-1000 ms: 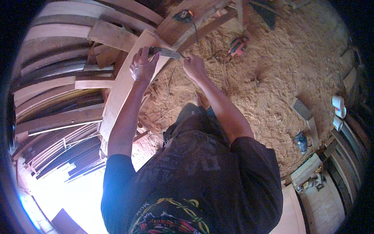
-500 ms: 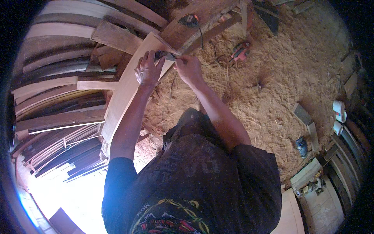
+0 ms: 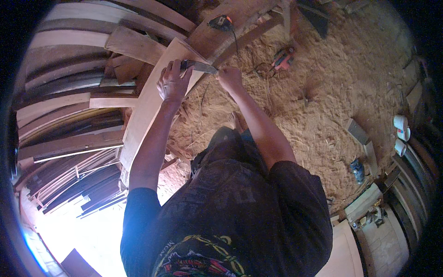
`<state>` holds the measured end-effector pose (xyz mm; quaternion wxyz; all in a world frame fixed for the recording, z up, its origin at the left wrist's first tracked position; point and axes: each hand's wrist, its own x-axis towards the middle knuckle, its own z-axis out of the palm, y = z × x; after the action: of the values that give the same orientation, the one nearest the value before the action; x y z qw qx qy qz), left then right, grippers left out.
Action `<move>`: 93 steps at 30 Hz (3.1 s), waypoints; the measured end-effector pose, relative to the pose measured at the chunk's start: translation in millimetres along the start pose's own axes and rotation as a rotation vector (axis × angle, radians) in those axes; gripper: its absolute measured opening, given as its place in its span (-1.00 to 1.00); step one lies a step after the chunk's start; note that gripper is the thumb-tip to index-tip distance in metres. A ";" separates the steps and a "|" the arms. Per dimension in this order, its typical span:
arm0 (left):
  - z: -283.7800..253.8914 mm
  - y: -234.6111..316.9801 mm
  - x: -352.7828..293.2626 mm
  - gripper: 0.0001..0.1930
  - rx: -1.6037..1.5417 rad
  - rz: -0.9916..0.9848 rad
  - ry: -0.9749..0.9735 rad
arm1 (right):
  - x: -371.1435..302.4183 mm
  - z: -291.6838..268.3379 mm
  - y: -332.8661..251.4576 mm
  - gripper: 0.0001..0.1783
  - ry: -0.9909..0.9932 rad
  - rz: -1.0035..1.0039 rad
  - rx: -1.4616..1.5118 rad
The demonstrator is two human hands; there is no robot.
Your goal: The person measures a long curved wooden plank with a tape measure and marks it with a pencil. They then use a try square to draw straight lines on the plank. The person repeats the measuring and marking process several times.
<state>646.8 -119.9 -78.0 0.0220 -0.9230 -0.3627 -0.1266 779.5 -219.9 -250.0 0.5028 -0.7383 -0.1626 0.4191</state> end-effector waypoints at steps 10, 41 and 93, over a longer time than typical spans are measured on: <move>-1.2 0.8 -0.7 -0.66 -0.049 -0.006 -0.027 | -86.2 -36.2 -122.7 -0.71 -0.182 -0.086 0.414; -24.3 -59.6 -48.9 -0.69 -0.157 -0.001 -0.121 | -222.4 -173.3 185.2 -0.67 0.263 0.210 0.263; -31.0 -89.1 -275.4 -0.71 -0.489 -0.136 -0.183 | -61.5 75.0 -107.1 -0.59 0.156 -0.334 0.124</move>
<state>385.7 -241.3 -121.3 -0.2433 -0.8820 -0.3829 -0.1275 703.6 -167.8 -138.7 0.6210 -0.6990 -0.2173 0.2804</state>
